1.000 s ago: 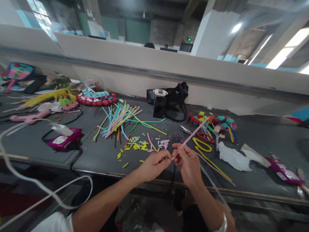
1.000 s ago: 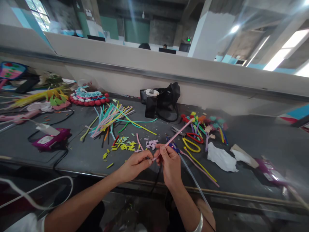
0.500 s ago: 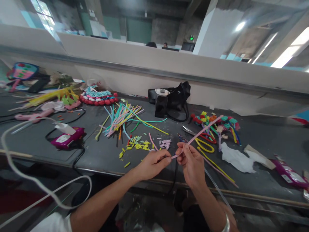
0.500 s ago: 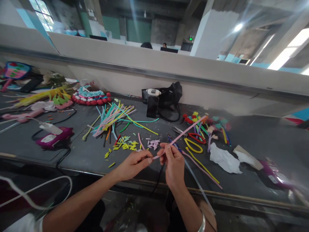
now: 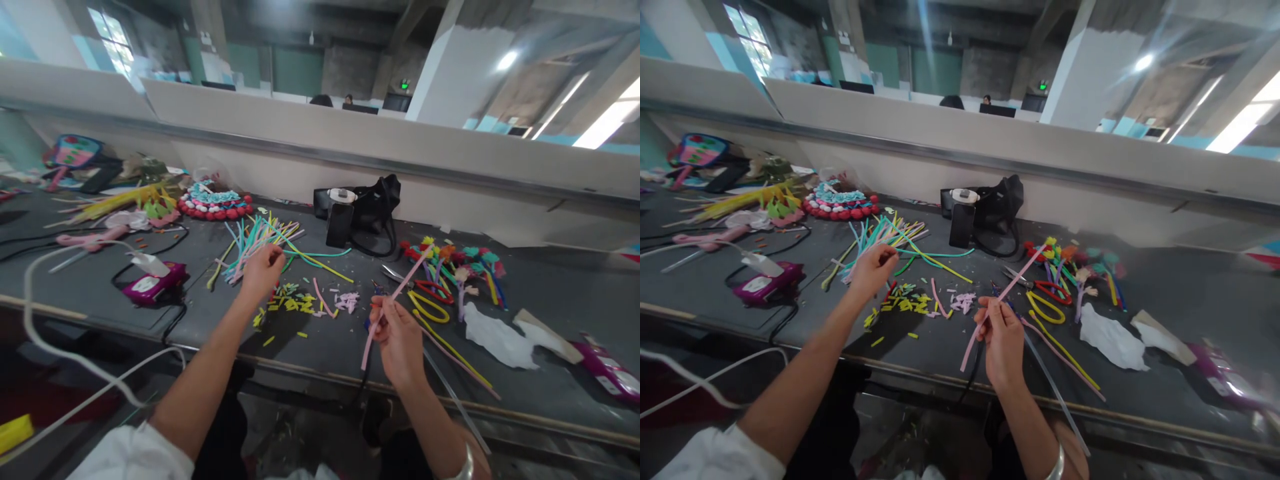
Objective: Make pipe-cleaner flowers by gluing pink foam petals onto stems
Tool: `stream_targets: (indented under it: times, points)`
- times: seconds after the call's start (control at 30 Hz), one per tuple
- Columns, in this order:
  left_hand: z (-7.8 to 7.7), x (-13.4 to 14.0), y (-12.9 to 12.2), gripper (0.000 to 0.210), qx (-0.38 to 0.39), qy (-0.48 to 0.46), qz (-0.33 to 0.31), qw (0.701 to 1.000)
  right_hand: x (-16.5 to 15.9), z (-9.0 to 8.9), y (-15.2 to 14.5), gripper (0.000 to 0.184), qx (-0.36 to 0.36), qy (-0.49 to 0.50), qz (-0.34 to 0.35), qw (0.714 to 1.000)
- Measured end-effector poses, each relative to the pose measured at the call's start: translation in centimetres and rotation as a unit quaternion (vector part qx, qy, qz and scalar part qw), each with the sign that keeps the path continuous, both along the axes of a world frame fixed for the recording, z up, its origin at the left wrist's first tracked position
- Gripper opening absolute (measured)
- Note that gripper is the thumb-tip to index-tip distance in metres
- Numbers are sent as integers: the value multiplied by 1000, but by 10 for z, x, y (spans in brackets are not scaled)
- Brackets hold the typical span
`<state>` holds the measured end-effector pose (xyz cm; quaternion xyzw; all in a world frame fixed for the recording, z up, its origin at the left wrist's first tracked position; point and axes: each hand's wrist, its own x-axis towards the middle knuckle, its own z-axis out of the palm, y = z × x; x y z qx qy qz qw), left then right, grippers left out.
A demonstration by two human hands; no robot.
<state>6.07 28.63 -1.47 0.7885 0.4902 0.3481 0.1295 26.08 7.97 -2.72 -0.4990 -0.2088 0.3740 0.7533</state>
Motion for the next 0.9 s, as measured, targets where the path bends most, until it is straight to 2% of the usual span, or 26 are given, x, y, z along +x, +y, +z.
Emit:
stream_targets:
  times: [0.2,0.33,0.4,0.67,0.77,0.9]
  points:
    - [-13,-11,34,35,10,95,92,991,-5,-7,9,36,-24,-31,40,998]
    - [-19,-13,52,49,1,233,97,968,-15,-9,16,37,-41,-51,78,995]
    - [-20,-17,63,49,-7,265,92,960,-20,-9,17,38,-45,-53,93,993]
    - [-20,-37,98,49,-17,302,101,948,-26,-12,15,39,-69,-86,138,984]
    - [-16,-37,101,47,-12,301,105,948,-28,-12,15,39,-84,-97,161,979]
    - [-11,-22,96,45,12,292,83,953,-34,-13,15,37,-111,-113,204,966]
